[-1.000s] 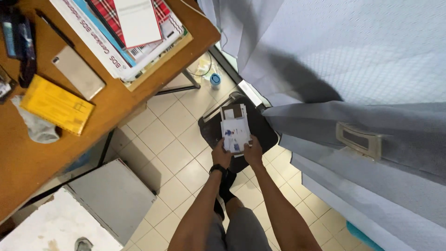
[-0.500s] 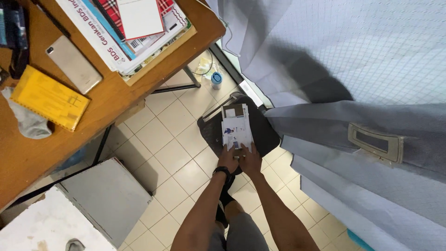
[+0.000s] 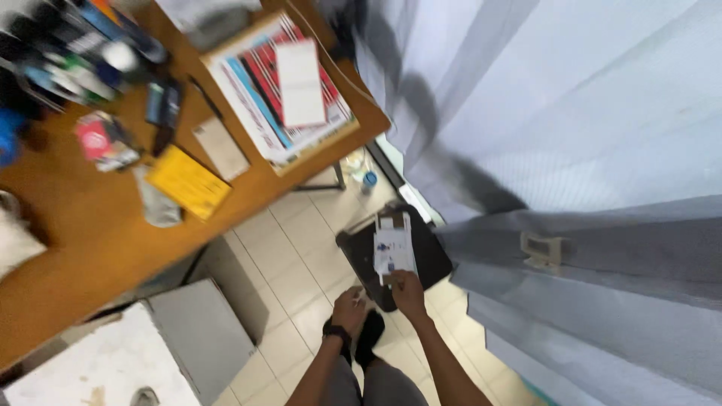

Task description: Clearing items from a desk and placing them on a chair

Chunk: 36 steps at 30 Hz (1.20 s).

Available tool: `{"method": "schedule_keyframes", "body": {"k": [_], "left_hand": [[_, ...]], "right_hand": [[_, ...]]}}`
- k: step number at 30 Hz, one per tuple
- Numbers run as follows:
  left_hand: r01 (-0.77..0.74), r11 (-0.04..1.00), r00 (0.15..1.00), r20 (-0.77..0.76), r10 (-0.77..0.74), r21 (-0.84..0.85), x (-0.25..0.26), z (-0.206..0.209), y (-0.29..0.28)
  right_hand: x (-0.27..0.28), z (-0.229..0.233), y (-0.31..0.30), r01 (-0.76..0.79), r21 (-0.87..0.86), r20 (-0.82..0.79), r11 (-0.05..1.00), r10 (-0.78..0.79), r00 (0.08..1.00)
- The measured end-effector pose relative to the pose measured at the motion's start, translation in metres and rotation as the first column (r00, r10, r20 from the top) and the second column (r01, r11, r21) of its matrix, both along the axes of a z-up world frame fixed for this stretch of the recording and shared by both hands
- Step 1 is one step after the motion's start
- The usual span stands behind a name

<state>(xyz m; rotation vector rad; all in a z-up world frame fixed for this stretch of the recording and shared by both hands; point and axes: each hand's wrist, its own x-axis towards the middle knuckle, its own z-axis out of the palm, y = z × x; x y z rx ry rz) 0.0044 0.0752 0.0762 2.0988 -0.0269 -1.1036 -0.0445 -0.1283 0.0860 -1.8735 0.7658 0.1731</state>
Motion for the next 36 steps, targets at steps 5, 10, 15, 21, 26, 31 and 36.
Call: {"method": "schedule_keyframes", "body": {"k": [5, 10, 15, 21, 26, 31, 36], "left_hand": [[-0.108, 0.989, 0.973, 0.191, 0.126, -0.100, 0.031, 0.079, 0.024], [-0.196, 0.975, 0.949, 0.231, 0.216, -0.107, 0.093, 0.169, 0.034], [-0.211, 0.948, 0.924, 0.267, 0.273, -0.238, 0.173, 0.221, 0.034], [-0.147, 0.930, 0.919, 0.302, 0.255, -0.338, 0.302, 0.221, 0.008], [-0.169, 0.929, 0.924, 0.276, 0.265, -0.329, 0.397, 0.236, -0.020], [-0.169, 0.904, 0.933, 0.231, 0.275, -0.392, 0.450, 0.189, -0.040], [-0.124, 0.904, 0.937, 0.252, 0.242, -0.409, 0.466, 0.177, -0.049]], "right_hand": [[0.027, 0.066, 0.023, 0.010, -0.055, 0.026, 0.998, -0.008, 1.000], [0.084, 0.155, 0.038, -0.049, -0.031, 0.151, 0.998, 0.053, 0.987], [0.166, 0.232, 0.043, -0.087, -0.053, 0.142, 0.995, 0.093, 0.985], [0.293, 0.276, 0.035, -0.078, -0.089, 0.170, 0.993, 0.092, 0.981], [0.385, 0.239, 0.038, -0.041, -0.284, 0.075, 0.958, 0.065, 0.995], [0.444, 0.230, 0.047, -0.019, -0.570, -0.064, 0.821, -0.021, 0.998], [0.469, 0.228, 0.053, -0.052, -0.522, -0.319, 0.851, -0.139, 0.938]]}}
